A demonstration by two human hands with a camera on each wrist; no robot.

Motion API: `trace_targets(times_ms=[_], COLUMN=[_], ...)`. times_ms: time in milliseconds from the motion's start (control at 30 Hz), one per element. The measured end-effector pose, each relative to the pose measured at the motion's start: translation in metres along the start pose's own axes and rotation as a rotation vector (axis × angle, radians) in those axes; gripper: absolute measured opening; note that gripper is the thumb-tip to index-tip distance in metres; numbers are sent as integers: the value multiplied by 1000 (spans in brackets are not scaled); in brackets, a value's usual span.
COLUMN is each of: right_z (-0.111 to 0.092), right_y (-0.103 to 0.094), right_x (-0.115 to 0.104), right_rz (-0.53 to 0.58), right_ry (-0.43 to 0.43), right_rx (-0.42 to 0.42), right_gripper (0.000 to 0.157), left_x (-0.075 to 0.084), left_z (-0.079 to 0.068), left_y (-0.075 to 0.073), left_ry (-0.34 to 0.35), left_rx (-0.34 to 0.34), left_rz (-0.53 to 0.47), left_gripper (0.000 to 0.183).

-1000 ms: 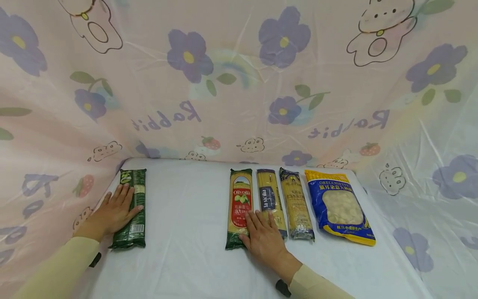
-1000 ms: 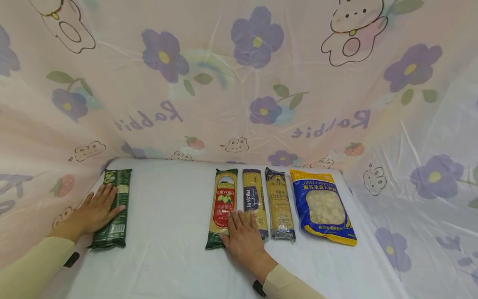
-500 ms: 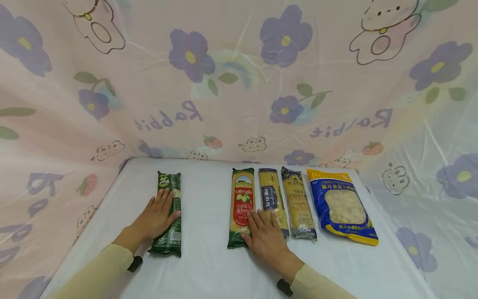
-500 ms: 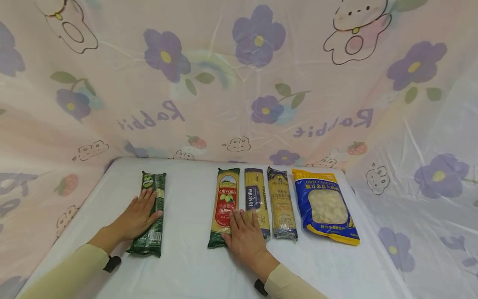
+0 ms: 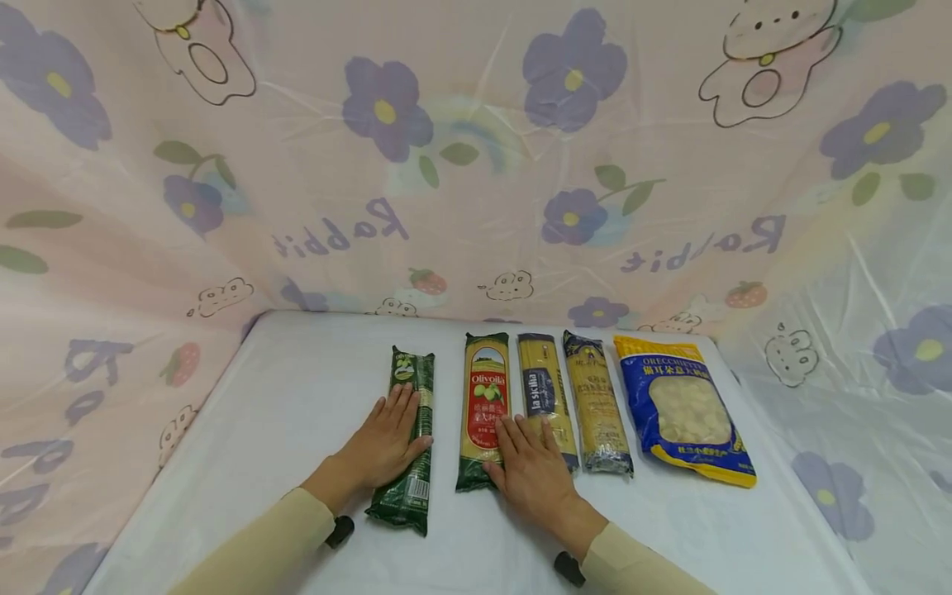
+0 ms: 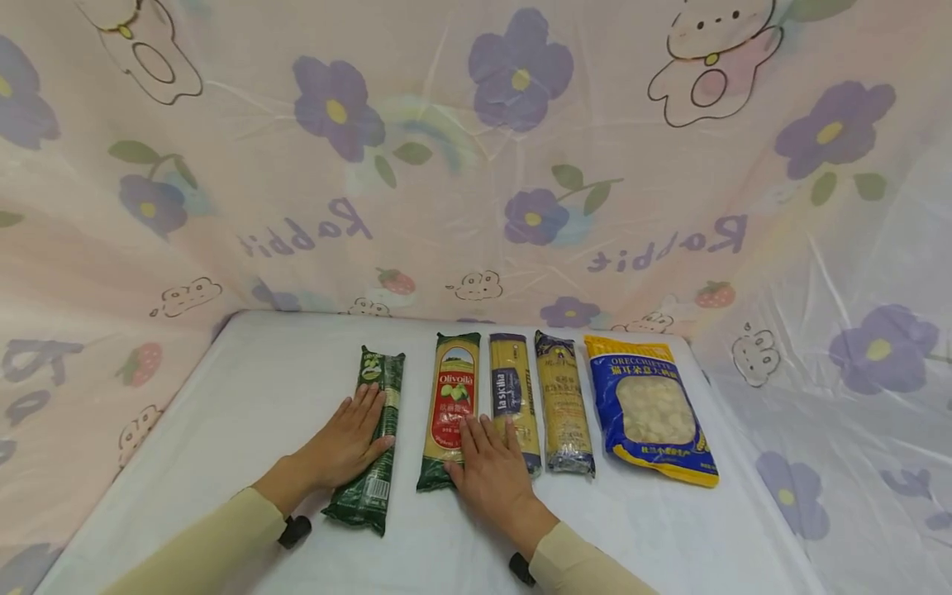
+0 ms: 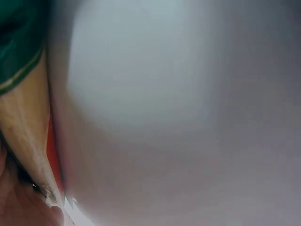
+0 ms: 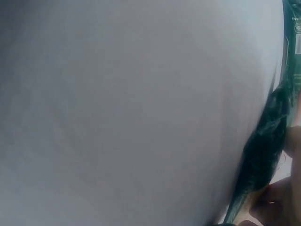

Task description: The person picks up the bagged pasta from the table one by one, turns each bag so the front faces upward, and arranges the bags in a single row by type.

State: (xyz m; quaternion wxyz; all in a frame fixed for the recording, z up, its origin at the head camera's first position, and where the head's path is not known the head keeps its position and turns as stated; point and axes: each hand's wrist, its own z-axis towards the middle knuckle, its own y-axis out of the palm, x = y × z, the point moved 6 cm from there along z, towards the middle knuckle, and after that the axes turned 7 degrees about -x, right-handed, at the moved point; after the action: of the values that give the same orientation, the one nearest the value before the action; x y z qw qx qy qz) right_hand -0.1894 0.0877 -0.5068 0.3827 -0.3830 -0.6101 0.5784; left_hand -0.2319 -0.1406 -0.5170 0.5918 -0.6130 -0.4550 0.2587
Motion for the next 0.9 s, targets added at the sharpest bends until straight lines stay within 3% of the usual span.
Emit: trace_targets(times_ms=[133, 400, 567, 733, 900], right_z=[0, 0, 1, -1, -7], right_y=[0, 0, -1, -4, -17], right_x=[0, -1, -3, -7, -21], right_rz=[-13, -15, -28, -34, 4], right_ry=[-3, 2, 19, 39, 21], right_rx=[-1, 12, 19, 17, 129], right_gripper=[68, 68, 67, 65, 55], left_x=[8, -8, -10, -10, -11], left_z=[3, -8, -9, -8, 1], left_y=[3, -1, -1, -5, -24], left_ry=[13, -16, 5, -25, -34], left_rx=[-2, 19, 18, -5, 40], left_rz=[0, 50, 55, 76, 172], left_gripper=[79, 80, 81, 80, 61])
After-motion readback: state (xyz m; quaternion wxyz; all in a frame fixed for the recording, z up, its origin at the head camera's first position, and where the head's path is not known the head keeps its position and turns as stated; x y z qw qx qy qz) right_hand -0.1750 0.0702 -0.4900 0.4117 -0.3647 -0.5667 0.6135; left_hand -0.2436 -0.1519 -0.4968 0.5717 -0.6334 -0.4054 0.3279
